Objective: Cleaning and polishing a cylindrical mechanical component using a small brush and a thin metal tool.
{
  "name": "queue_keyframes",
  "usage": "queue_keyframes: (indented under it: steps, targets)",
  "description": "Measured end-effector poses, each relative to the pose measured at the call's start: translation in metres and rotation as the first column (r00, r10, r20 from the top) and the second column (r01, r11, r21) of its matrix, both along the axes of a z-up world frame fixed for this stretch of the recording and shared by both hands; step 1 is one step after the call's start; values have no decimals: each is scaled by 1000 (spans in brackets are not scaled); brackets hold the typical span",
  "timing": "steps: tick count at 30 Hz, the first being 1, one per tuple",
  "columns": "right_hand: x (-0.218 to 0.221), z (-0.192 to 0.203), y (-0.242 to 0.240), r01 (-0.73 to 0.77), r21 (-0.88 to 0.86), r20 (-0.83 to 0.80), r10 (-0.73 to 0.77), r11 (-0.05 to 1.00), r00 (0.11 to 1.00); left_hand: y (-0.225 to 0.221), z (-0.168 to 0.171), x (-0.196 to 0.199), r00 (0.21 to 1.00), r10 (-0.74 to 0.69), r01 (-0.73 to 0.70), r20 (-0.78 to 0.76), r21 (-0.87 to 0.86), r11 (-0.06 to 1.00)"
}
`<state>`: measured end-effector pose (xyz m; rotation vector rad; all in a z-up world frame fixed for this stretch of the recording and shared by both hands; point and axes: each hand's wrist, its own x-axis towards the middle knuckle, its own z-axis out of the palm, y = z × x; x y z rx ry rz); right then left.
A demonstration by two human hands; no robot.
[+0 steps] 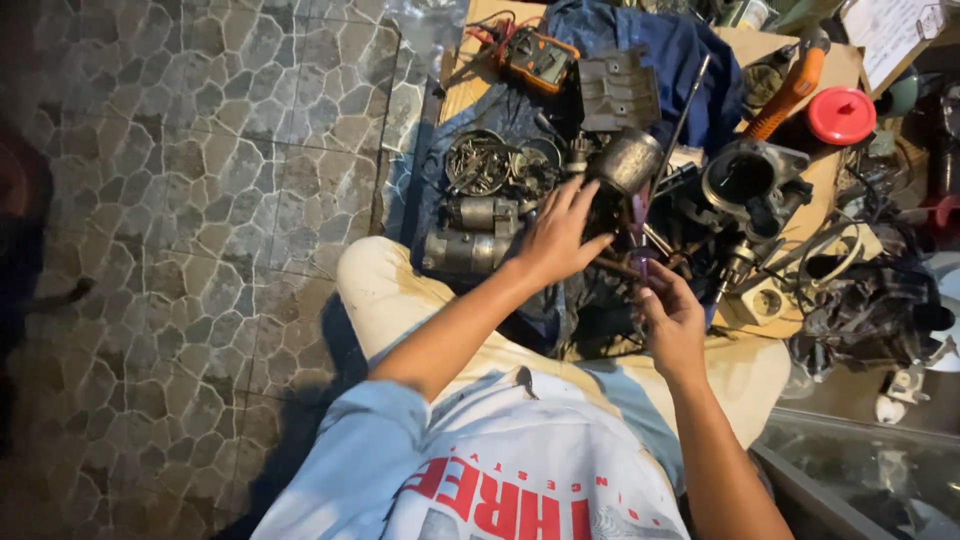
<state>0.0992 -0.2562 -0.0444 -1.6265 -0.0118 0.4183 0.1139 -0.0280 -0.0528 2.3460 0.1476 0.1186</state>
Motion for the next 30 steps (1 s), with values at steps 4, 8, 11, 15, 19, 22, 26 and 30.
queue_keyframes:
  steps: [4,8,11,15,19,22,26,30]
  targets:
    - [17,14,20,-43,-67,-9,43,997,999,14,-18,-28,976,-27,14,217,61,998]
    - [34,21,34,-91,-121,59,99,988,993,38,-2,-42,898,127,-124,421,-34,992]
    - [54,29,51,-107,-128,59,115,986,992,81,21,-27,827,257,-313,500,29,949]
    - [80,44,66,-185,-216,68,204,959,977,140,15,-12,813,416,-503,407,130,855]
    - [101,34,75,-236,-333,132,293,913,947,162,-2,-13,869,491,-466,-59,235,853]
    - [107,25,81,-242,-419,147,329,875,933,170,-8,-20,803,550,-460,-228,349,816]
    - [104,10,78,-231,-475,146,335,849,931,169,-4,-31,792,583,-572,-181,115,812]
    - [105,-6,75,-196,-411,232,310,890,922,165,-10,-33,824,566,-564,-34,58,824]
